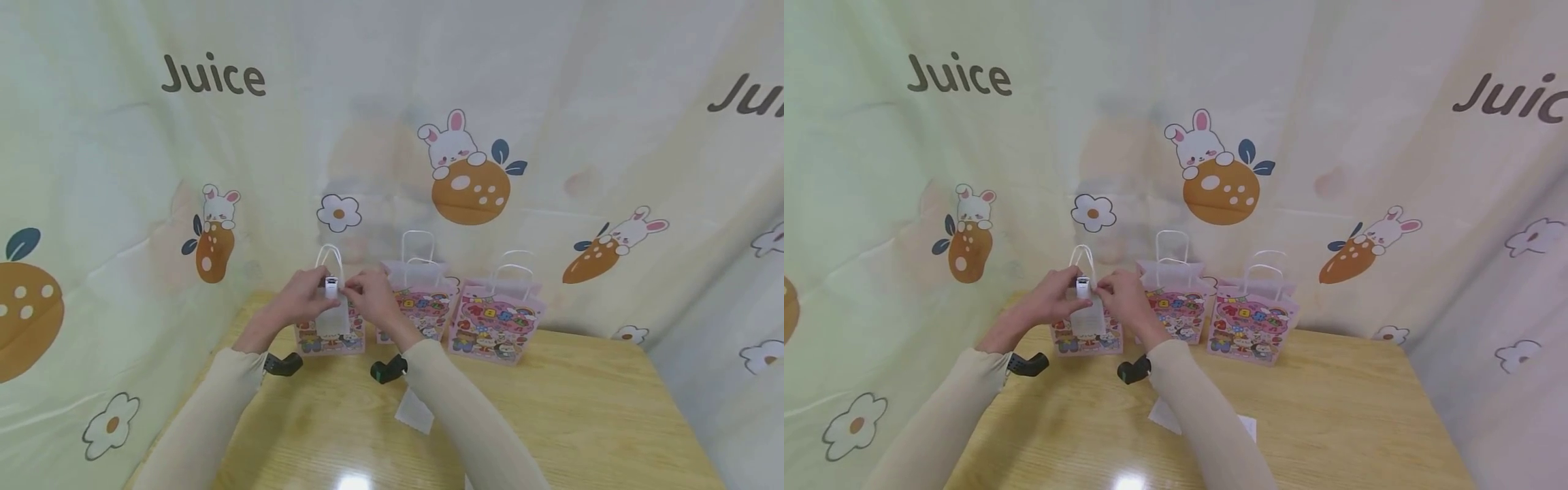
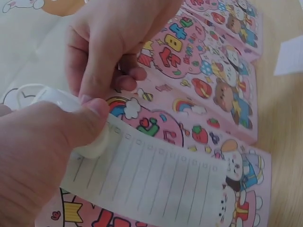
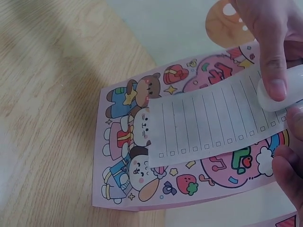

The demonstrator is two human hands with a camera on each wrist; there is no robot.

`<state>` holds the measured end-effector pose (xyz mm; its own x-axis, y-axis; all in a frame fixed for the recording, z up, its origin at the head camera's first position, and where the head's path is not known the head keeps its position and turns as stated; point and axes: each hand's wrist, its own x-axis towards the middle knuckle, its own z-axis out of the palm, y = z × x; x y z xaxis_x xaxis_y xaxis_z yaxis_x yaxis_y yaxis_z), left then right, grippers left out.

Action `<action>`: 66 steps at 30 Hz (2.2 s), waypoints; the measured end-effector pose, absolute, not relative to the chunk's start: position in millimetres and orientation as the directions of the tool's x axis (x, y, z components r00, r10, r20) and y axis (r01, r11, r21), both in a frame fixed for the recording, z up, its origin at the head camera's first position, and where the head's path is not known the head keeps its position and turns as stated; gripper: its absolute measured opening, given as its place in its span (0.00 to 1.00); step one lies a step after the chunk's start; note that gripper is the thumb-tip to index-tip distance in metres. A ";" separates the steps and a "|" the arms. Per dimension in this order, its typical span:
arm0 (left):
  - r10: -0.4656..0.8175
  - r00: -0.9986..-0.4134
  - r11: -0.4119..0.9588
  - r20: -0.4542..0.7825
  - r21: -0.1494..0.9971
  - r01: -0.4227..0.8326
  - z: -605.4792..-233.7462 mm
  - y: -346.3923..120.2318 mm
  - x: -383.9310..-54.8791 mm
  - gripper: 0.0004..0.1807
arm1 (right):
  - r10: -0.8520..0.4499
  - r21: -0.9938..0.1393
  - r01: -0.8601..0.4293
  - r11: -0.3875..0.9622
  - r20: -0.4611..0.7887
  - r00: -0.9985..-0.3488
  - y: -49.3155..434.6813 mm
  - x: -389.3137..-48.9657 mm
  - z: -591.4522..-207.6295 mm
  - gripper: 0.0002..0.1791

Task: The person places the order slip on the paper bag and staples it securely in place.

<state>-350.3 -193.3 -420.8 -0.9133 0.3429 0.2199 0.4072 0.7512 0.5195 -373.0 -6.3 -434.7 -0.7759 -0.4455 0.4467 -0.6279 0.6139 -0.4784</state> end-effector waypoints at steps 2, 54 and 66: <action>0.335 -0.919 0.730 0.208 0.559 0.392 -421.3 -194.6 -351.4 0.17 | -0.448 -0.472 -0.636 0.610 0.456 -0.769 -7.8 -372.9 -434.3 0.05; 0.345 -0.923 0.636 0.173 0.680 0.365 -434.2 -215.6 -333.0 0.16 | -0.646 -0.227 -0.783 0.579 0.460 -0.610 -20.1 -362.9 -473.2 0.17; 0.216 -0.877 0.637 0.429 0.619 0.460 -408.5 -230.8 -300.8 0.22 | -0.532 -0.338 -0.647 0.684 0.376 -0.759 -10.5 -370.8 -455.1 0.13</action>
